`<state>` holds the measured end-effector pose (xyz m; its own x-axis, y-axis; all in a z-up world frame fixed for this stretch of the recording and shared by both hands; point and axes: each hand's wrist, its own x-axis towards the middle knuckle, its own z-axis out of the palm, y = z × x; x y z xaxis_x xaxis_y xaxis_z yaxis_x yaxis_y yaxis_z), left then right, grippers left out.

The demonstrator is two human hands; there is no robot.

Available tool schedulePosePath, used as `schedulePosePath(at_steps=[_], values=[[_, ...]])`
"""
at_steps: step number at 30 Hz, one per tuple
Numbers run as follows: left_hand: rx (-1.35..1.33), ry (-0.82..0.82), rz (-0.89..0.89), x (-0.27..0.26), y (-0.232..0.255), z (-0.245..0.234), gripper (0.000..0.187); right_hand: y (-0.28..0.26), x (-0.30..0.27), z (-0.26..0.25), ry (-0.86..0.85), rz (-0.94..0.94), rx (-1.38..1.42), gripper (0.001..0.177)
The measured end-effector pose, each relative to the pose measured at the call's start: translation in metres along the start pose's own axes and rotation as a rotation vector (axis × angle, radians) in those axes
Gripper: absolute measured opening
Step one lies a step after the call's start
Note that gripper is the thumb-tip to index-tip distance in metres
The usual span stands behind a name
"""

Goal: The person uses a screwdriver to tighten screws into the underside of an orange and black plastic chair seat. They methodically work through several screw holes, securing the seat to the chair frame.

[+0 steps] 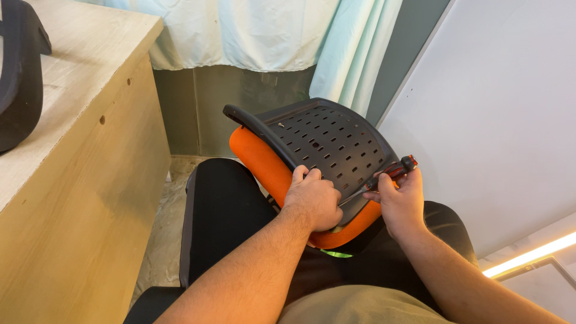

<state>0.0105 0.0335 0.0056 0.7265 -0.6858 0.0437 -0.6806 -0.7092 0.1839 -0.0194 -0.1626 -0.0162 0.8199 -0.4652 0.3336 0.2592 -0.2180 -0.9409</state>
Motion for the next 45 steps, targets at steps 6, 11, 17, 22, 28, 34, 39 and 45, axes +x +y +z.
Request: schedulePosePath(at_steps=[6,11,17,22,28,34,39,45], values=[[0.103,-0.118,-0.011,0.006,0.008,-0.007,0.03,0.009,-0.005,0.001,-0.083,-0.004,-0.126,0.036],[0.283,-0.355,0.084,0.023,0.023,-0.021,0.025,0.013,-0.005,0.002,-0.08,0.023,-0.137,0.038],[0.291,-0.476,0.11,0.032,0.027,-0.025,0.031,0.019,-0.001,-0.004,-0.021,0.061,-0.101,0.029],[0.342,-0.502,0.125,0.042,0.028,-0.015,0.033,0.021,0.003,-0.005,-0.009,0.054,-0.074,0.029],[0.285,-0.544,0.077,0.061,0.032,-0.005,0.035,0.021,0.004,-0.008,0.019,0.07,-0.109,0.031],[0.258,-0.522,0.02,0.062,0.032,-0.005,0.034,0.022,0.003,-0.011,-0.009,0.06,-0.08,0.035],[0.254,-0.511,0.007,0.063,0.034,-0.006,0.034,0.027,0.0,-0.016,-0.04,0.059,-0.093,0.037],[0.245,-0.5,0.003,0.061,0.032,-0.007,0.033,0.028,-0.003,-0.019,-0.018,0.076,-0.088,0.036]])
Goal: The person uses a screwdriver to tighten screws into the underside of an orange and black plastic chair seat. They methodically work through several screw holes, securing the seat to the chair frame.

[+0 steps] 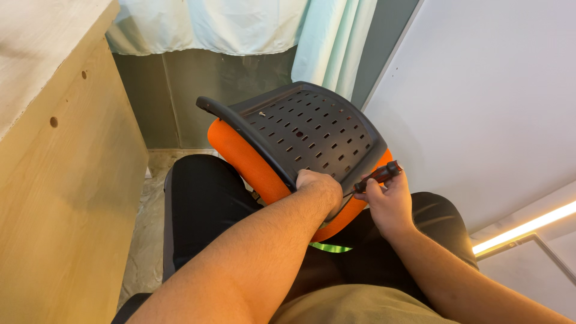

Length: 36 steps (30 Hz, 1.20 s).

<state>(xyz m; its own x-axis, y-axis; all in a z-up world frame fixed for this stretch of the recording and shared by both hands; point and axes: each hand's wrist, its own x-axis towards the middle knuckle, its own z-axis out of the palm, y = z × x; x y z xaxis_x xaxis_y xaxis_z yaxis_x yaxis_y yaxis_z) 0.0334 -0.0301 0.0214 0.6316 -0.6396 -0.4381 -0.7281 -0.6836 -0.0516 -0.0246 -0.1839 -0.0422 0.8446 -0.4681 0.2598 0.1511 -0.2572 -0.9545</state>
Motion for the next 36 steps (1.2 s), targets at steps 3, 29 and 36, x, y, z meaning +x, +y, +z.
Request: schedulePosePath(at_steps=[3,29,36], values=[[-0.003,0.006,-0.001,-0.002,-0.002,0.001,0.033,-0.001,0.001,0.001,0.014,0.033,-0.021,0.031],[-0.734,0.327,0.189,0.018,-0.045,0.011,0.037,-0.045,0.018,0.028,-0.112,-0.322,-0.529,0.034],[-0.85,0.376,0.166,0.011,-0.05,0.015,0.029,-0.049,0.022,0.03,-0.26,-0.233,-0.295,0.041]])
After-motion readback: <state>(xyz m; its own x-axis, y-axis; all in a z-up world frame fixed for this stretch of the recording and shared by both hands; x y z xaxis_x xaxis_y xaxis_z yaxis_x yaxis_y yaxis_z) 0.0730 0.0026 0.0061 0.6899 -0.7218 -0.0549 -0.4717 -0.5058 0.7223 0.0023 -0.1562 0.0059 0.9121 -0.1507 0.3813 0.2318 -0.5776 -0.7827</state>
